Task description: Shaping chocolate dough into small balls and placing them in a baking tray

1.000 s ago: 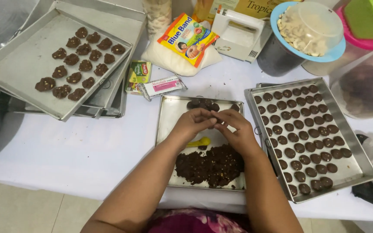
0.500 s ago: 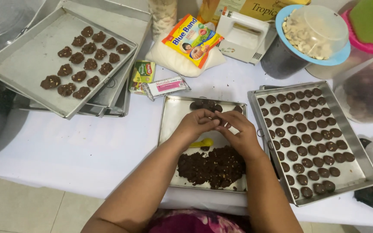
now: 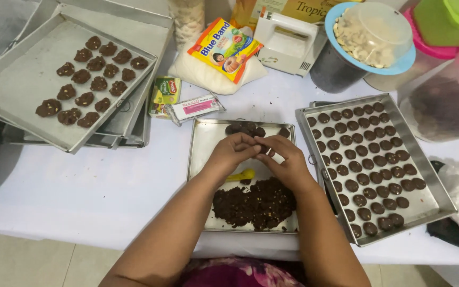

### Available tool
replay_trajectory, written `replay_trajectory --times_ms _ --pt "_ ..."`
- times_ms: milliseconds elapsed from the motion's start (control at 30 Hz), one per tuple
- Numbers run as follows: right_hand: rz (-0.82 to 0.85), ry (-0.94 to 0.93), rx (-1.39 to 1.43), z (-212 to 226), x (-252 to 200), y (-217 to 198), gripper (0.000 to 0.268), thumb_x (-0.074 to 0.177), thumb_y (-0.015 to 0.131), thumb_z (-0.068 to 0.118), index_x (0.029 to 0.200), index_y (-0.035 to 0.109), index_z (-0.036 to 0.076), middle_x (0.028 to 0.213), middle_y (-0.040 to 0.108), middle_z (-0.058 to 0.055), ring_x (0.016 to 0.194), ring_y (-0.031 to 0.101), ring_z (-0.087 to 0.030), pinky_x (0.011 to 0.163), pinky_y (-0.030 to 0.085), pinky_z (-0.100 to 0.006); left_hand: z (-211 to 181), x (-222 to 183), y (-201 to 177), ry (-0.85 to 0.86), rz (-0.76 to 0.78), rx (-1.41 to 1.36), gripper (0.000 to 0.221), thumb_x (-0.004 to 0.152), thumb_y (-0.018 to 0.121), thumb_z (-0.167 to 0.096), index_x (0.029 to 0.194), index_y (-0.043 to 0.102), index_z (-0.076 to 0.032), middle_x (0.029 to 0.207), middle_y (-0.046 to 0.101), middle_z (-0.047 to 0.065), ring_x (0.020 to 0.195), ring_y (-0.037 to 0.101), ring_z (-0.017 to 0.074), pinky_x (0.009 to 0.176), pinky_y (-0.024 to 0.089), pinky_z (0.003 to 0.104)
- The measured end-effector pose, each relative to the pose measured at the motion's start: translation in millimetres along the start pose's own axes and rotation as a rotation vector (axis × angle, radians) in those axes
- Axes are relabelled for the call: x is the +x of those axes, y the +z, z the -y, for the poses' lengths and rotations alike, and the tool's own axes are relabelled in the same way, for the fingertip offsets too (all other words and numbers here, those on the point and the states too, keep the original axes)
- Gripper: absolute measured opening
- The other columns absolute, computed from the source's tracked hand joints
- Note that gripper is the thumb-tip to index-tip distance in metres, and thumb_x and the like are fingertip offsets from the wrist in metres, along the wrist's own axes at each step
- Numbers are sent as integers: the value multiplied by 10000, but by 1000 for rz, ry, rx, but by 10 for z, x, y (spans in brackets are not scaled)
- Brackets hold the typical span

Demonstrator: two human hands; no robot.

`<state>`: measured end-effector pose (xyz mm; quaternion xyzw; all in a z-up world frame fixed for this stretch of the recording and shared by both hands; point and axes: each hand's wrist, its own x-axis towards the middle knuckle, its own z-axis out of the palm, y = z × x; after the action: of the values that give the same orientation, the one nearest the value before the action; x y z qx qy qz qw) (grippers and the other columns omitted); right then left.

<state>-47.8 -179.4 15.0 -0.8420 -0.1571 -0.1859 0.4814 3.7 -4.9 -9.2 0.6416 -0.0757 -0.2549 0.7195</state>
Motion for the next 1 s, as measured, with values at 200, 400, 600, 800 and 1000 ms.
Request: replay_trajectory --times_ms 200,400,600,800,1000 --pt "-31 123 41 -6 -30 -19 515 826 848 71 1323 711 82 1024 759 -186 758 688 -271 785 557 -434 -116 -91 -16 -3 1 -43 384 906 790 -311 1177 692 -56 938 757 109 928 711 202 909 543 357" --pt "-37 139 36 14 -28 -4 348 834 834 46 1176 791 95 1015 782 -142 773 706 -271 781 575 -406 -53 -53 -23 26 20 -55 329 906 789 -242 1146 695 -38 953 755 139 924 708 216 922 540 365" --pt "-187 128 8 198 -20 -36 350 846 847 72 1188 782 107 1042 774 -126 842 725 -283 801 589 -395 -212 -129 7 23 -3 -130 372 976 673 -293 1206 654 -1 1009 748 192 977 719 279 965 541 438" --pt "-206 241 404 736 -148 -331 323 840 751 -106 1160 731 -64 1067 738 -183 912 732 -208 811 630 -356 -85 -50 5 33 -49 -90 290 986 660 -236 1211 661 -52 1000 760 122 947 727 195 910 548 317" --pt "-206 173 34 624 -513 -950 235 881 774 76 1102 781 -4 1017 747 -159 909 694 -252 857 534 -373 -126 -87 12 26 -77 -84 252 985 667 -215 1188 668 -65 978 763 118 916 735 189 887 558 301"
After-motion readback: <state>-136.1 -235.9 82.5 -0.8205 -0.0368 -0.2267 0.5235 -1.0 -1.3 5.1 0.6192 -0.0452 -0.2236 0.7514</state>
